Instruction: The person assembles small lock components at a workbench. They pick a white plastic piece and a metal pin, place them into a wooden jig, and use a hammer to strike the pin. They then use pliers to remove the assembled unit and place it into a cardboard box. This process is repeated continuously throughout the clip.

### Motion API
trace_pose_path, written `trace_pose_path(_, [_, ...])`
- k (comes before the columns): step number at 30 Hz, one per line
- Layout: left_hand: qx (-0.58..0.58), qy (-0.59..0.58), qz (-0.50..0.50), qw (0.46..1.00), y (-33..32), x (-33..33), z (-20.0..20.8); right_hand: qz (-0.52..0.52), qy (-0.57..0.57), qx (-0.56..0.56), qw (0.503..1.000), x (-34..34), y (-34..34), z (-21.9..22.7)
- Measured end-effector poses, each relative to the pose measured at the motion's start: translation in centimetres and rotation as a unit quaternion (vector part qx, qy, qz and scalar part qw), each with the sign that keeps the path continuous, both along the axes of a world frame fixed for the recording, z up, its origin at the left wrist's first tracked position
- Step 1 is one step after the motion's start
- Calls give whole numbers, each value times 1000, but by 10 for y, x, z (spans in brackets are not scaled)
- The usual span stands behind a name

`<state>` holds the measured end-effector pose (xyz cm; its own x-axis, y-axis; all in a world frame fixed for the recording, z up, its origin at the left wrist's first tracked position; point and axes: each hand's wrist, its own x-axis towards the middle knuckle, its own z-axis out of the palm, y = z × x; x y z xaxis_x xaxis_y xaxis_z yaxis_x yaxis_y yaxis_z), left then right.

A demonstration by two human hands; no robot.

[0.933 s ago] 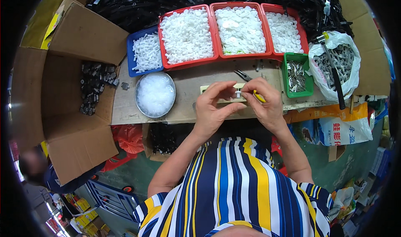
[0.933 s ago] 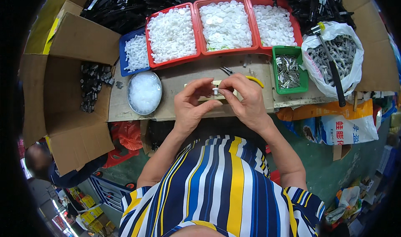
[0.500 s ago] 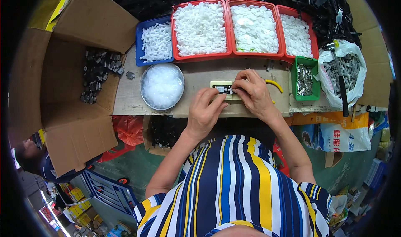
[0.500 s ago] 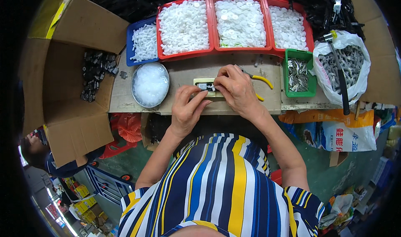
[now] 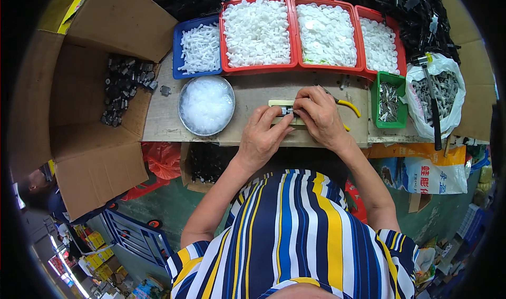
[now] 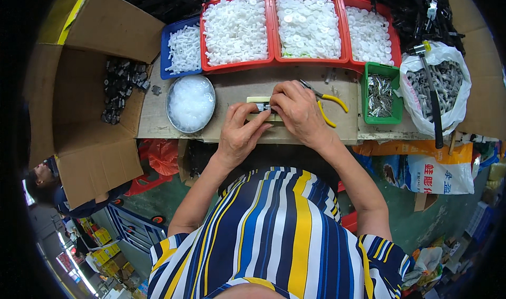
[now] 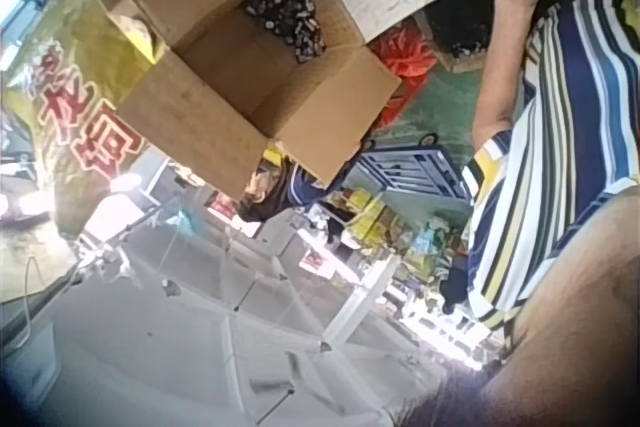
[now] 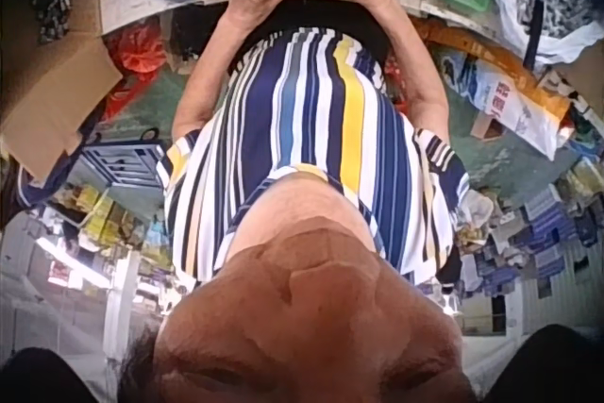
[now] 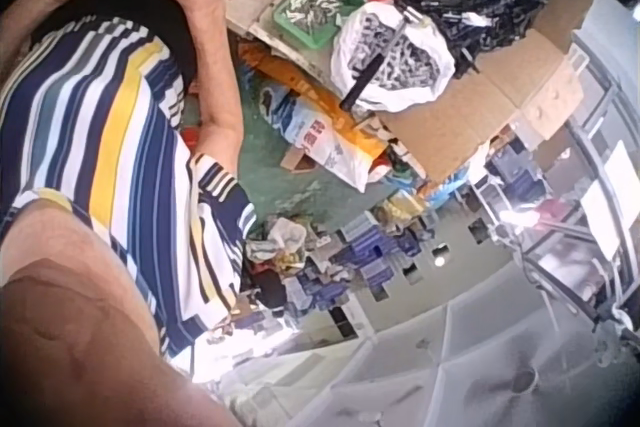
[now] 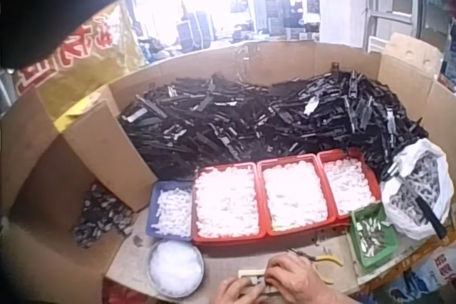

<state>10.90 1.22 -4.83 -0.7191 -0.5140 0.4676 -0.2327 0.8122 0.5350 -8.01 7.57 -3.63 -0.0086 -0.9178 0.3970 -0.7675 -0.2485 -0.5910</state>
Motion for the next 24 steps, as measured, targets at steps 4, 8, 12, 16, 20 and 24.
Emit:
trace_pose_path(4, [7, -4, 4, 1000, 0, -2, 4, 3, -12, 3, 1000, -3, 1, 0])
trace_pose_path(8, [-12, -11, 2, 1000, -2, -6, 6, -13, -31, 16, 999, -6, 3, -2])
trace_pose_path(12, [-34, -18, -7, 999, -6, -6, 6, -57, -35, -22, 998, -22, 16, 14])
trace_pose_path(16, [12, -31, -22, 999, -11, -7, 13, -214, -9, -13, 977, -71, 57, 36])
trace_pose_path(20, [-1, 3, -39, 999, -28, -26, 24, -335, 59, 117, 933, -117, 97, 34])
trace_pose_path(24, [-50, 30, -46, 997, -54, -70, 40, -318, 105, 166, 927, -126, 105, 24])
